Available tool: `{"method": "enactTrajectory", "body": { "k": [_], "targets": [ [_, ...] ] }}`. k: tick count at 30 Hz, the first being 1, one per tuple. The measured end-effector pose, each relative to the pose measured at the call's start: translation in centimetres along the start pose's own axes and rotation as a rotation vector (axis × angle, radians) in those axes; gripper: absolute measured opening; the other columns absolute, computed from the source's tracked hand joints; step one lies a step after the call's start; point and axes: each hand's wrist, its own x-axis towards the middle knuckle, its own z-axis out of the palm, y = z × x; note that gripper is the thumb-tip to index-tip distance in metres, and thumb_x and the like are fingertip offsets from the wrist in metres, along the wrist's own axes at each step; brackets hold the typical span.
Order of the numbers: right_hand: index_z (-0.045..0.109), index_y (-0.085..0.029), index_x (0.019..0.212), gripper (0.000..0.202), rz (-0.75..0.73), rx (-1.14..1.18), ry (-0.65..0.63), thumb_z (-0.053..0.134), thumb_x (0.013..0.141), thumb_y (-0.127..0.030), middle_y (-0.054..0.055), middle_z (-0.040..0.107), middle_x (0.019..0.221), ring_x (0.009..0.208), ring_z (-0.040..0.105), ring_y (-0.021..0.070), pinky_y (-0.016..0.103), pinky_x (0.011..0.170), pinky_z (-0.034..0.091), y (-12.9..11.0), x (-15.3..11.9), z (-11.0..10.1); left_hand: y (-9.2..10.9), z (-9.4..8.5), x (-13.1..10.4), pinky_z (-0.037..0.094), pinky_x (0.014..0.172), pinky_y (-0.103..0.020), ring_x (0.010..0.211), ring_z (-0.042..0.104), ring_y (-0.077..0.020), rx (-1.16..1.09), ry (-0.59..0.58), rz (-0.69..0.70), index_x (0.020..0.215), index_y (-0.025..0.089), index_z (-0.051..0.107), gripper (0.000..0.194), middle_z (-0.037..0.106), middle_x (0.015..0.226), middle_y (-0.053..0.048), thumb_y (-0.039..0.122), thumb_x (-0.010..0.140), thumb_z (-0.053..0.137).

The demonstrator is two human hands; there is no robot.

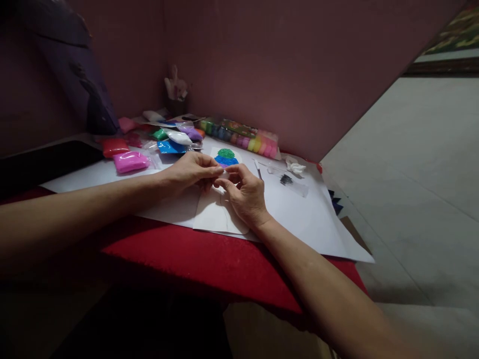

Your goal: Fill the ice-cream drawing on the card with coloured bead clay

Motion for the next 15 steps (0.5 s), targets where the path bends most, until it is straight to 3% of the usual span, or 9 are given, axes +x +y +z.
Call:
{"method": "enactTrajectory", "body": {
  "k": [4,9,15],
  "targets": [
    [0.064,-0.02,0.086,0.007,-0.065,-0.089,0.012,0.067,0.084,-0.026,0.0,0.068,0.074,0.066,0.062,0.0133,0.029,0.065,0.05,-0.04,-0.02,-0.06,-0.02,0.04,0.02,0.04,0.042,-0.02,0.04,0.051,-0.0055,0.0,-0.016,0.002,0.066,0.008,0.063,0.024,0.061,0.053,-0.002,0.019,0.087,0.063],
    [0.066,-0.022,0.089,0.008,-0.142,-0.129,0.012,0.063,0.088,-0.029,0.002,0.068,0.08,0.069,0.062,0.0154,0.031,0.065,0.05,0.0,-0.16,-0.12,0.12,-0.17,0.06,0.04,0.043,-0.019,0.04,0.052,-0.0055,-0.033,-0.009,-0.032,0.068,0.008,0.064,0.022,0.063,0.056,-0.002,0.022,0.085,0.067],
    [0.058,-0.023,0.102,0.018,-0.037,-0.036,0.004,0.064,0.087,-0.032,-0.002,0.068,0.075,0.06,0.063,0.0128,0.028,0.06,0.051,-0.12,-0.13,-0.08,0.16,-0.43,0.14,0.042,0.046,-0.02,0.042,0.054,-0.0069,-0.093,-0.021,0.019,0.067,0.008,0.064,0.015,0.062,0.053,-0.002,0.01,0.082,0.066]
  ]
}}
